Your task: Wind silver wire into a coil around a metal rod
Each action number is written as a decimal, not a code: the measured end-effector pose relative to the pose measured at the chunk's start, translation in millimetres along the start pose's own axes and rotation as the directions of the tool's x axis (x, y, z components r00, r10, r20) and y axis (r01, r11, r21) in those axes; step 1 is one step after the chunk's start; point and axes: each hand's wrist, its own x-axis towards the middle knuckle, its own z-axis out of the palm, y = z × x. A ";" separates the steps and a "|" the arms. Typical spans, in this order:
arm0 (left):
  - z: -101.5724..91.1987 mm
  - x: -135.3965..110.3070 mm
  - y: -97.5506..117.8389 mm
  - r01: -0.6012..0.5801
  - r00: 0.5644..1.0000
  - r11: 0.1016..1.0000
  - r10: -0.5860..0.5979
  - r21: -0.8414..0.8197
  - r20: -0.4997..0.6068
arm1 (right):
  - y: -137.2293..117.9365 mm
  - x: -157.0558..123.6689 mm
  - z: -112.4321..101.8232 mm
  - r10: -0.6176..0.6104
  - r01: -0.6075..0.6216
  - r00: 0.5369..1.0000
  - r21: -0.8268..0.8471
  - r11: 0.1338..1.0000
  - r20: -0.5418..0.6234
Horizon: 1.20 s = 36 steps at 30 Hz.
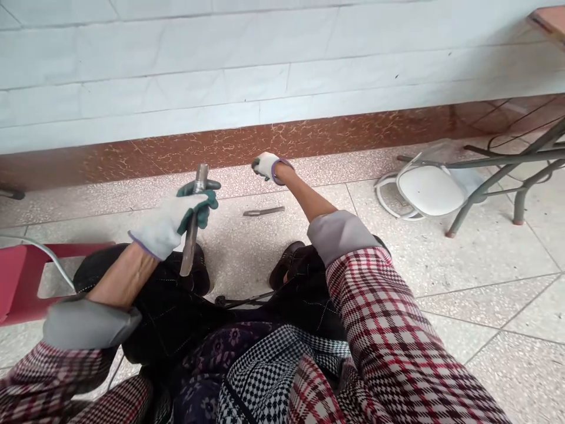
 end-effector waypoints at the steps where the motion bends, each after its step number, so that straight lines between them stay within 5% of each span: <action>1: 3.8 5.1 1.7 -0.014 1.000 1.000 0.014 -0.005 0.009 | -11.9 -12.4 -2.0 -0.047 0.047 0.999 0.107 0.993 0.006; 7: 33.8 33.4 28.6 -0.041 0.991 0.996 0.050 -0.074 0.125 | -61.2 -97.7 -2.3 -0.358 0.203 0.924 0.624 0.755 0.132; 13: 36.9 67.6 54.6 -0.034 0.927 0.991 0.080 -0.130 0.368 | -62.5 -122.8 -1.1 -0.481 0.285 0.876 0.802 0.525 0.004; 17: 23.6 80.7 69.8 0.051 0.895 0.992 0.005 -0.112 0.447 | -68.5 -124.4 -8.9 -0.456 0.344 0.889 0.728 0.593 -0.047; 22: 20.9 70.1 86.0 0.014 0.861 0.999 0.009 -0.040 0.509 | -75.9 -142.8 -23.1 -0.436 0.450 0.876 0.669 0.592 -0.204; 29: 12.2 69.3 83.8 0.011 0.849 0.991 0.061 -0.132 0.525 | -75.2 -160.9 -27.8 -0.462 0.468 0.865 0.644 0.606 -0.193; 34: 2.2 58.5 81.6 -0.148 0.855 0.976 0.207 -0.159 0.475 | -71.6 -161.2 -31.8 -0.474 0.470 0.858 0.674 0.570 -0.198; 36: -0.8 52.2 78.6 -0.238 0.886 0.971 0.233 -0.038 0.400 | -71.2 -164.1 -30.2 -0.453 0.463 0.870 0.646 0.608 -0.197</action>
